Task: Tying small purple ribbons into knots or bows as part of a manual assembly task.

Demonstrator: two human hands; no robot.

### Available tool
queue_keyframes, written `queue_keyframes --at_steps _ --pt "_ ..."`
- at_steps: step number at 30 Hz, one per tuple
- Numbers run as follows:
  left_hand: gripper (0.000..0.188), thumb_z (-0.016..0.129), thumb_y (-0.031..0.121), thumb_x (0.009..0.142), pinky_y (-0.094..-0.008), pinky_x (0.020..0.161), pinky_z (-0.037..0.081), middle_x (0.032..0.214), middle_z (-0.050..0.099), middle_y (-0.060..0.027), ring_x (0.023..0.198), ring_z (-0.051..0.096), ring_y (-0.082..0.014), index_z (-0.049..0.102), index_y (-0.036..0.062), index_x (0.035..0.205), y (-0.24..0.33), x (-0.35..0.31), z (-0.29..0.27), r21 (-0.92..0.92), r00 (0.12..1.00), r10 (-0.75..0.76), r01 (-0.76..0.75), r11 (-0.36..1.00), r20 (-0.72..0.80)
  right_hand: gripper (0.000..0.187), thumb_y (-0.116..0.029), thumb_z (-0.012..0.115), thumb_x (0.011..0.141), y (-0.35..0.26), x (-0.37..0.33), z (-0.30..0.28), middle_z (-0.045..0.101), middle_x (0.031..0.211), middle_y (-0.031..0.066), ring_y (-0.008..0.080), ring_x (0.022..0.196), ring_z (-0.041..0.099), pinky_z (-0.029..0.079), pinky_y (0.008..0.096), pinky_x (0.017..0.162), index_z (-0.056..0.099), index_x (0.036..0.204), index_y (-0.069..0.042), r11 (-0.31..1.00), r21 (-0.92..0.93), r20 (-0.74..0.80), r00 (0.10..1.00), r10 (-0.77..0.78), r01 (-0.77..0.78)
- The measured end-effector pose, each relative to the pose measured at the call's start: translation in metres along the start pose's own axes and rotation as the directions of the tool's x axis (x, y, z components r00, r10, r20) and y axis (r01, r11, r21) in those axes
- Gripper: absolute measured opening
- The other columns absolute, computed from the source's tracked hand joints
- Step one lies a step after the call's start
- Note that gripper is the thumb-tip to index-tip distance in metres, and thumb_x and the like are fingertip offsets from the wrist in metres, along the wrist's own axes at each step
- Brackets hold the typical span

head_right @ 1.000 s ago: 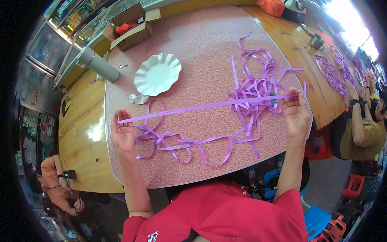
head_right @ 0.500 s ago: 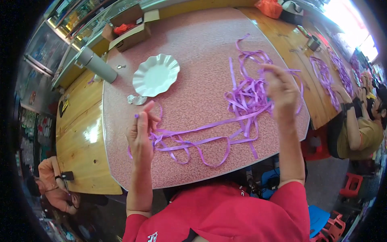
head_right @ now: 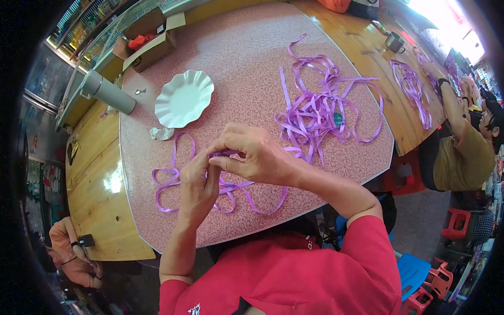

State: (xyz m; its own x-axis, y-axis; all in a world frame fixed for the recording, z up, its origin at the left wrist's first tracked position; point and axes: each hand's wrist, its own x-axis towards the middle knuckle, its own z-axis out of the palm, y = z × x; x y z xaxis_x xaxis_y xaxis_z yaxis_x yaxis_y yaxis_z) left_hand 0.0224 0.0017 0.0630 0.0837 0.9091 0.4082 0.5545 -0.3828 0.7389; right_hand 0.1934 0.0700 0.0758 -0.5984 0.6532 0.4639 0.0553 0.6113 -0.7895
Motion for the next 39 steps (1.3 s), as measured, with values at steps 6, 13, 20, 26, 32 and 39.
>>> queue_keyframes --at_steps 6,13,20,26,32,39 --pt "0.015 0.066 0.003 0.091 -0.0331 0.062 0.045 0.084 0.061 -0.0113 0.073 0.061 -0.0211 0.061 -0.0033 0.103 -0.006 0.000 0.002 -0.164 0.995 -0.098 0.102 0.981 0.034 0.016 -0.007 0.075 0.085 0.007 -0.002 0.000 0.064 0.086 0.0059 0.0123 0.073 0.061 0.047 0.0257 0.062 0.072 0.100 -0.001 0.997 0.038 -0.046 0.997 0.066 -0.064" --pt "0.012 0.064 0.004 0.096 -0.0208 0.076 0.045 0.099 0.062 -0.0008 0.086 0.056 -0.0066 0.066 0.0000 0.106 -0.009 -0.004 0.003 -0.673 0.929 -0.367 0.303 0.675 0.050 0.014 -0.010 0.071 0.090 0.019 -0.005 -0.002 0.064 0.089 0.0036 0.0073 0.074 0.056 0.045 0.0234 0.063 0.072 0.102 -0.002 0.944 0.244 -0.016 0.973 0.231 -0.221" --pt "0.009 0.065 0.004 0.095 -0.0211 0.078 0.043 0.096 0.060 -0.0004 0.089 0.055 -0.0064 0.066 0.0001 0.103 -0.025 -0.006 0.001 -0.653 0.926 -0.376 0.299 0.696 0.024 0.024 -0.010 0.070 0.092 0.024 -0.002 -0.009 0.065 0.092 0.0051 0.0136 0.088 0.058 0.046 0.0282 0.077 0.071 0.115 -0.004 0.950 0.233 0.065 0.978 0.198 -0.208" --pt "0.008 0.065 0.004 0.094 -0.0217 0.076 0.042 0.096 0.059 -0.0008 0.088 0.054 -0.0072 0.066 -0.0002 0.101 -0.031 -0.008 0.006 -0.663 0.942 -0.334 0.271 0.698 0.034 0.023 -0.007 0.069 0.092 0.026 -0.004 -0.006 0.066 0.100 0.0029 0.0094 0.094 0.060 0.048 0.0238 0.080 0.070 0.115 -0.002 0.848 0.379 0.110 0.928 0.356 -0.370" --pt "0.008 0.067 0.002 0.093 -0.0225 0.075 0.042 0.095 0.059 -0.0023 0.086 0.053 -0.0081 0.067 -0.0003 0.101 -0.035 -0.009 0.006 -0.630 0.954 -0.295 0.255 0.733 0.044 0.019 -0.007 0.070 0.091 0.030 -0.004 -0.008 0.069 0.098 0.0019 0.0061 0.092 0.062 0.051 0.0206 0.079 0.071 0.110 -0.001 0.671 0.550 0.200 0.858 0.473 -0.497" --pt "0.011 0.068 0.000 0.091 -0.0204 0.071 0.041 0.096 0.058 -0.0020 0.084 0.053 -0.0073 0.068 0.0001 0.102 -0.035 -0.010 0.005 -0.610 0.951 -0.304 0.275 0.743 0.057 0.020 -0.010 0.071 0.092 0.033 -0.004 -0.007 0.070 0.092 0.0000 0.0028 0.081 0.059 0.045 0.0179 0.067 0.072 0.111 -0.002 0.691 0.452 0.276 0.825 0.494 -0.565"
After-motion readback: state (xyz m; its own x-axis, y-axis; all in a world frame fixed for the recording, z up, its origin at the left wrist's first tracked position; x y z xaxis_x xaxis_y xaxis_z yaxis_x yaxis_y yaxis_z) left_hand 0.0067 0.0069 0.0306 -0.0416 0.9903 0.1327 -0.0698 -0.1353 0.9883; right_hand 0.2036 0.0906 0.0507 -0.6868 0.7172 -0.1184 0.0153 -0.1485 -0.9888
